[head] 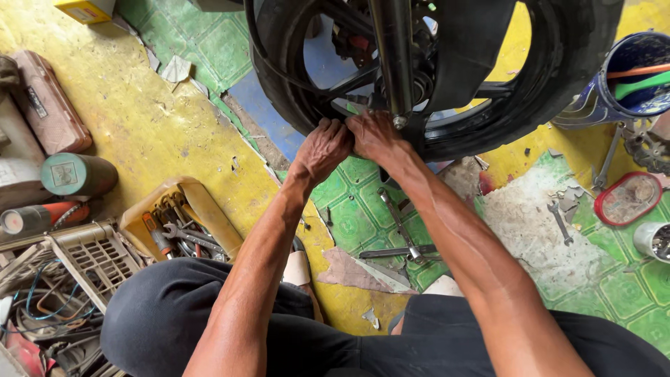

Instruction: The person sits on the floor in front of a scooter with its front wheel raised and works on the tire and inner tube, pressing and tucking the tube and tire bead into the rim by hand while checking the fit around the wheel.

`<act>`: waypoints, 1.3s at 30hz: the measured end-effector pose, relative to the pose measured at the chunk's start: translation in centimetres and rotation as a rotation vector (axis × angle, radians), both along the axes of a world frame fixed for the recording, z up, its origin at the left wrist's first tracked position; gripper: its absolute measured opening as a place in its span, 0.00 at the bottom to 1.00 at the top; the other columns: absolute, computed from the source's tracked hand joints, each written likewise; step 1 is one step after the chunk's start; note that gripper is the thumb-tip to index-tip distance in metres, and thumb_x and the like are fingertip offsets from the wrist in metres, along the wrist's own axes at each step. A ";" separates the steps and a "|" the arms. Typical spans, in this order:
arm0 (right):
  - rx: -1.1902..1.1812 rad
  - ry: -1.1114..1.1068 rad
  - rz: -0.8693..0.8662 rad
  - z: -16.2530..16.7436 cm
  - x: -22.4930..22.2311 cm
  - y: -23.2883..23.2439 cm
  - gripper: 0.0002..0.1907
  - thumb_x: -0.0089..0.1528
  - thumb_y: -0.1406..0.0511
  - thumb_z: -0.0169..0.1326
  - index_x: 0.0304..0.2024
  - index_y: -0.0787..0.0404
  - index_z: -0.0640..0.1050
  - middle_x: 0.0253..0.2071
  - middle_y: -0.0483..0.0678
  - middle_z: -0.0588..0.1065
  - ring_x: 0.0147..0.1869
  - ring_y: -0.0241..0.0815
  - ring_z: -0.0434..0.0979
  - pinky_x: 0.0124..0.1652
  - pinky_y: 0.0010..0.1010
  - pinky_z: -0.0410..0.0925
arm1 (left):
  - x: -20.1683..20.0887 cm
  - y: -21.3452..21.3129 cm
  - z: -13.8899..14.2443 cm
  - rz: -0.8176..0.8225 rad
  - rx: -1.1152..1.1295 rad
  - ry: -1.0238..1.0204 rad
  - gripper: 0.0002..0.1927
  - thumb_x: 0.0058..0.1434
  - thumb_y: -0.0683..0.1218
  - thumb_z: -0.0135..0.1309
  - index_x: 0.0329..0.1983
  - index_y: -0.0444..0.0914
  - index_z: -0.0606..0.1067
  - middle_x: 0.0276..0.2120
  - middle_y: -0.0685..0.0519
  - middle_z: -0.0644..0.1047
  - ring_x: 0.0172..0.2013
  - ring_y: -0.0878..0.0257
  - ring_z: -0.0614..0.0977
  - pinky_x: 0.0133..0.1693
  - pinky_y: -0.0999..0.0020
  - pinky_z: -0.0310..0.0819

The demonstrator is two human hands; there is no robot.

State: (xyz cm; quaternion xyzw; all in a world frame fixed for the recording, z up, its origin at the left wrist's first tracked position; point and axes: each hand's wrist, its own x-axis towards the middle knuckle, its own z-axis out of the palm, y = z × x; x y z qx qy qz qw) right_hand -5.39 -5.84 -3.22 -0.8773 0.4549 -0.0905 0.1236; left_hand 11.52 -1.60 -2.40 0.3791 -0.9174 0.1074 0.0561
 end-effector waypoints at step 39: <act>0.099 0.013 -0.270 -0.4 2.7 13.5 0.45 0.53 0.72 0.47 0.71 0.80 0.46 0.74 0.73 0.46 0.78 0.71 0.48 0.70 0.59 0.48 | 4.0 0.5 3.0 -0.068 -0.125 -0.293 0.24 0.62 0.50 0.50 0.60 0.38 0.72 0.61 0.47 0.70 0.65 0.51 0.68 0.71 0.49 0.53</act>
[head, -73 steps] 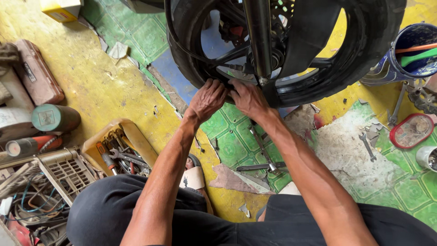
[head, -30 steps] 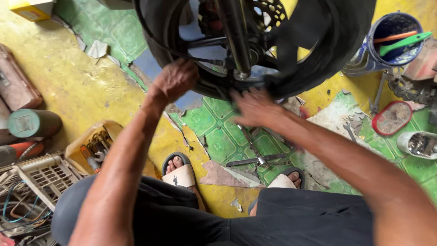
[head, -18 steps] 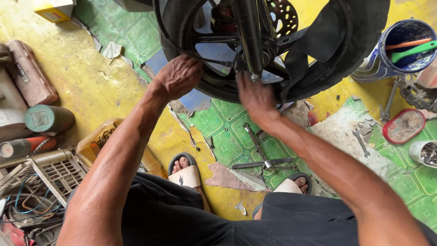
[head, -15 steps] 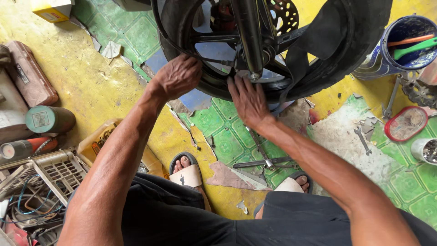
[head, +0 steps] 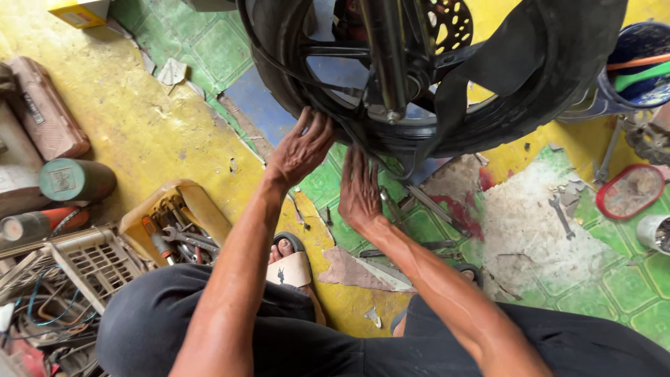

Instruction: The person sits on the floor in front of a scooter with its front wheel raised and works on the tire and inner tube, pressing and tucking the tube and tire bead into the rim by hand while checking the fit around the wheel.

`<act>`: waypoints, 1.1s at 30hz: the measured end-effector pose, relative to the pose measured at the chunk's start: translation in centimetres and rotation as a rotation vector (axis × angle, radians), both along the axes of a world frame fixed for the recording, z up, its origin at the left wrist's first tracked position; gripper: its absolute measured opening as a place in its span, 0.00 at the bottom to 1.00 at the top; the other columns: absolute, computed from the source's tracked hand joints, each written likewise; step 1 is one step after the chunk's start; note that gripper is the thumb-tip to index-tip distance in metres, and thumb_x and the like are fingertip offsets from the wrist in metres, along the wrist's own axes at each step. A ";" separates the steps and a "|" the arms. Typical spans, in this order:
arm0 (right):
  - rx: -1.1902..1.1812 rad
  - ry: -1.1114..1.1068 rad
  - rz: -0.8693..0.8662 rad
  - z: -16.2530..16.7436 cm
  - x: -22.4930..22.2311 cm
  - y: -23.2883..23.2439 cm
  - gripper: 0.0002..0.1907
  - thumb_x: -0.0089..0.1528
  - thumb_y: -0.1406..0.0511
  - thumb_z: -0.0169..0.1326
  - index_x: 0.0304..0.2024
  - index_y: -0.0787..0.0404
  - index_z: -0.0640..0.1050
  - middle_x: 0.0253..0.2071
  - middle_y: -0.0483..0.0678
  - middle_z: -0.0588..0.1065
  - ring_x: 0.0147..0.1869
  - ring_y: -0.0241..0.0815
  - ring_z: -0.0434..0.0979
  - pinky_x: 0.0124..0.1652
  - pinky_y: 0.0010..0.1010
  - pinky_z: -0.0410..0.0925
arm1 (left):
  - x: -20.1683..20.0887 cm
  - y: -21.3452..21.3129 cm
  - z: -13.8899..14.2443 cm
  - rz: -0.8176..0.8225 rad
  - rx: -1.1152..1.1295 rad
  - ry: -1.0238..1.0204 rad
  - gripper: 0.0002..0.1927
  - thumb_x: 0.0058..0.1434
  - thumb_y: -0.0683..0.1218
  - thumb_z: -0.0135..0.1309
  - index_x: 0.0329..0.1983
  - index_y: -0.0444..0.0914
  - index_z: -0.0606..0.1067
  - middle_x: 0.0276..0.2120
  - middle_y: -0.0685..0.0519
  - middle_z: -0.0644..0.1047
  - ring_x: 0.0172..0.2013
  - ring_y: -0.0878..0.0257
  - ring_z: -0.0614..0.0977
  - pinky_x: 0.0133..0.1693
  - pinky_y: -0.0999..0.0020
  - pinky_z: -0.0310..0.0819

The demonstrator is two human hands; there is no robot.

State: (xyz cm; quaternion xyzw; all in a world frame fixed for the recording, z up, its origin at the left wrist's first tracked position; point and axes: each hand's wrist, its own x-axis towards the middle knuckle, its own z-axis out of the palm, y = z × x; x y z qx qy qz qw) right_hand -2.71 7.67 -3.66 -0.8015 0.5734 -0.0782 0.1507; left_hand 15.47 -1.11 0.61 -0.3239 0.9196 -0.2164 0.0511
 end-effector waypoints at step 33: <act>-0.064 -0.170 -0.106 -1.4 -5.3 -4.3 0.20 0.58 0.65 0.65 0.49 0.65 0.72 0.47 0.59 0.73 0.47 0.64 0.75 0.44 0.53 0.67 | -2.4 1.3 -1.2 -0.057 -0.017 0.225 0.17 0.59 0.46 0.51 0.51 0.38 0.78 0.51 0.50 0.74 0.56 0.52 0.73 0.63 0.51 0.65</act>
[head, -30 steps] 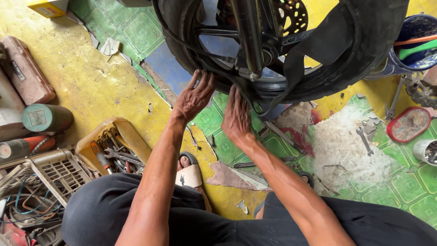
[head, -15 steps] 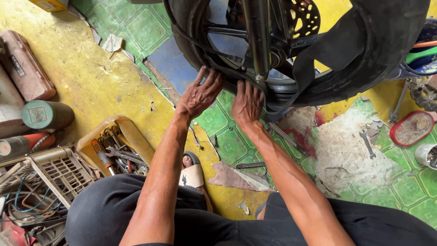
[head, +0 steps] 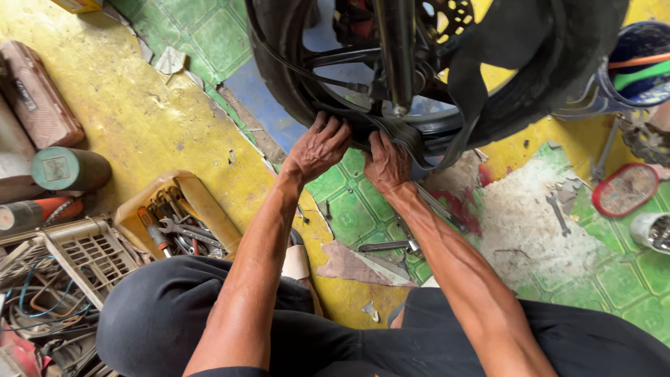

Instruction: The person sits on the floor in front of a scooter with its front wheel raised and works on the tire and inner tube, pressing and tucking the tube and tire bead into the rim by hand while checking the fit around the wheel.

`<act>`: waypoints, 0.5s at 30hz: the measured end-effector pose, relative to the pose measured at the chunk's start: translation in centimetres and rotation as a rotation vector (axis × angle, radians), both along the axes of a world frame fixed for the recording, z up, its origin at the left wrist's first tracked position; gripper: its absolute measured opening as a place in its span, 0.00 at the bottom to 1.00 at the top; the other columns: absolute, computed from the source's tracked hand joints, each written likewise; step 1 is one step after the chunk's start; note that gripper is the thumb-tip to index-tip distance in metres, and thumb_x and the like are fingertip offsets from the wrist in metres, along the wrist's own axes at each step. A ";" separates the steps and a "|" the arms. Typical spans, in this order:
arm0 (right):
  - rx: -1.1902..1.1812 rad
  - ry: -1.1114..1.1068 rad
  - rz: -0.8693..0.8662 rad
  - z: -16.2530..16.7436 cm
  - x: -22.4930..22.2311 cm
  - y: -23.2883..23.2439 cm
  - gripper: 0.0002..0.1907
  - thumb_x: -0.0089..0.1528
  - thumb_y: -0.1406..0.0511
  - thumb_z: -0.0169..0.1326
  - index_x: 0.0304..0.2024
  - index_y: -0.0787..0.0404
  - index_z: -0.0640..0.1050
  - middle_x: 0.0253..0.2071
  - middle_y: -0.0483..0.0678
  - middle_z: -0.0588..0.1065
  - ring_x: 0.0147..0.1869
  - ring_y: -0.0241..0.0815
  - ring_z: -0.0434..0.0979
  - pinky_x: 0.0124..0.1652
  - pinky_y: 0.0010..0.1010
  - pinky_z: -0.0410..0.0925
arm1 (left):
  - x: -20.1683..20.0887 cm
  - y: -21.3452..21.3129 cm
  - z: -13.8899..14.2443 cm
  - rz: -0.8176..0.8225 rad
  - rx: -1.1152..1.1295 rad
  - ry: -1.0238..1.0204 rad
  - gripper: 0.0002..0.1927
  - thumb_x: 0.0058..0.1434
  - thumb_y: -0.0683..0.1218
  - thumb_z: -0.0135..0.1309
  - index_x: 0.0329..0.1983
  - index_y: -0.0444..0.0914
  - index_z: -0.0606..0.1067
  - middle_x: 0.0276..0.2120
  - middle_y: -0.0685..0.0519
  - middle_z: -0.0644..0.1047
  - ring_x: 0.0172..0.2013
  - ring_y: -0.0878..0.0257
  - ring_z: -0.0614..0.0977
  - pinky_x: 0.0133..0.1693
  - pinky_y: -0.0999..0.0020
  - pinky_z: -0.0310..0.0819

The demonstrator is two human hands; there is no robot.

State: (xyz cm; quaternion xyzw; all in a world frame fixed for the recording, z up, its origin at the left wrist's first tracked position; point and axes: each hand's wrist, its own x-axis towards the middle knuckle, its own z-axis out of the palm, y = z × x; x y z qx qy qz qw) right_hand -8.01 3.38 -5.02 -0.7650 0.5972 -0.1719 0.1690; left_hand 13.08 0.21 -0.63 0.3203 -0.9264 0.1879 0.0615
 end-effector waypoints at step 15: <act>-0.215 0.001 0.089 2.1 -1.1 0.9 0.20 0.57 0.72 0.56 0.53 0.60 0.78 0.53 0.61 0.75 0.55 0.65 0.75 0.50 0.52 0.68 | -2.5 0.1 -0.8 0.193 0.301 0.091 0.15 0.60 0.44 0.49 0.50 0.39 0.76 0.43 0.52 0.74 0.50 0.58 0.73 0.56 0.58 0.66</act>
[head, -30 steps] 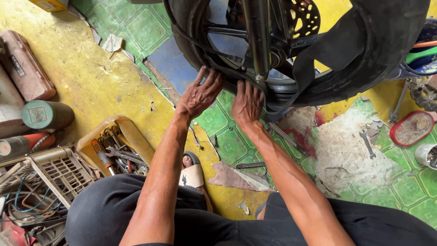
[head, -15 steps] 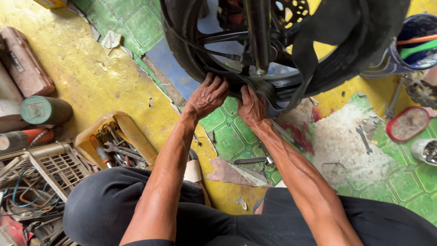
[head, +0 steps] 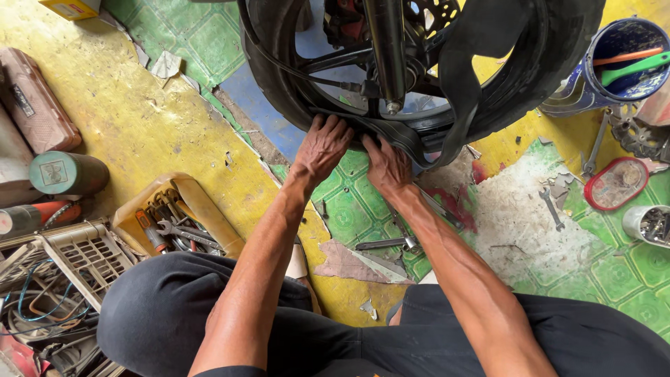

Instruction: The person sits on the floor in front of a scooter with its front wheel raised and works on the tire and inner tube, pressing and tucking the tube and tire bead into the rim by hand while checking the fit around the wheel.

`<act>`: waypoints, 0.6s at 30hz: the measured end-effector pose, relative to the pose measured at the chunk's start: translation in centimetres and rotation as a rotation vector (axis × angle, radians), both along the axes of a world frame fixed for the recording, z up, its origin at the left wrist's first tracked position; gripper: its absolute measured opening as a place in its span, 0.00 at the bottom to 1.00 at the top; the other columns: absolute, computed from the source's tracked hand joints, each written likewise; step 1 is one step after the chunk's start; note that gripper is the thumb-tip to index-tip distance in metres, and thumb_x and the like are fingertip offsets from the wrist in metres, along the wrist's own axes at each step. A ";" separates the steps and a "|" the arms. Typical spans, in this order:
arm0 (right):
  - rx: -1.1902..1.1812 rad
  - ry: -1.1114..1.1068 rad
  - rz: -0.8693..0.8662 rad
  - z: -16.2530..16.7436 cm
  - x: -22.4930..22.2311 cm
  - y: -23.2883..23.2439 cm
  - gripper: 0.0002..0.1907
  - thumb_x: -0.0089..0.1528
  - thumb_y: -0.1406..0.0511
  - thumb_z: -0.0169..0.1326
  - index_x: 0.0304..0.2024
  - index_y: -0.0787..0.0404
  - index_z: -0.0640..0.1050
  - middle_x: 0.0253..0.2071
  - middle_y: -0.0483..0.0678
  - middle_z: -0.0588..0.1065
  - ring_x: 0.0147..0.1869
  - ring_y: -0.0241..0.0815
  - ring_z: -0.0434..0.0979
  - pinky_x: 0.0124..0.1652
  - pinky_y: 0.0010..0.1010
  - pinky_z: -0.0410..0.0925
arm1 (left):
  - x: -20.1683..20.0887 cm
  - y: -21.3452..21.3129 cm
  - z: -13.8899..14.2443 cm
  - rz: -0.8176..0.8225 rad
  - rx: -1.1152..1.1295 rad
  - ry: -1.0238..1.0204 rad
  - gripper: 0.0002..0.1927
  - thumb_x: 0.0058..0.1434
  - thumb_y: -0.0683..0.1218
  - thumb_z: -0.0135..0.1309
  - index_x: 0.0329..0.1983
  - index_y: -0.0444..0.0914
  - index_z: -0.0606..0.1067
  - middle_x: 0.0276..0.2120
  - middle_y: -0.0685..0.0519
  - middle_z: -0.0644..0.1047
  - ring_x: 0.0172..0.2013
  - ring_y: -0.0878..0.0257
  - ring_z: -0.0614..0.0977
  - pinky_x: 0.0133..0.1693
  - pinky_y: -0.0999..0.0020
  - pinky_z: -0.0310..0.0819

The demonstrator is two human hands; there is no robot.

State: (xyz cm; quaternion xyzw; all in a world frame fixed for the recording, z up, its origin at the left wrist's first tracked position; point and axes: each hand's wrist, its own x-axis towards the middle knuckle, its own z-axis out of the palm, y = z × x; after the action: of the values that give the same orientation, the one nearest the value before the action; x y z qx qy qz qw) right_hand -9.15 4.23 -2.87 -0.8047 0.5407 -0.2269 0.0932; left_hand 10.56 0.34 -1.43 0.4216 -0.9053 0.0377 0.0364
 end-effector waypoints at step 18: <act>0.218 0.039 -0.029 0.7 1.1 -0.5 0.16 0.58 0.68 0.63 0.47 0.62 0.74 0.47 0.59 0.73 0.53 0.65 0.74 0.48 0.55 0.68 | 0.3 -0.2 2.5 0.056 -0.058 -0.171 0.14 0.60 0.46 0.52 0.47 0.39 0.81 0.47 0.51 0.74 0.53 0.54 0.72 0.61 0.58 0.63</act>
State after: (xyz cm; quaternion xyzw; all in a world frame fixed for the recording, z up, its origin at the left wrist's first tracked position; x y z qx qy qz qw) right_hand -8.07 3.73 -2.22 -0.7862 0.5754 -0.1524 0.1663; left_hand 10.89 0.19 1.06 0.4407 -0.8915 0.1008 -0.0298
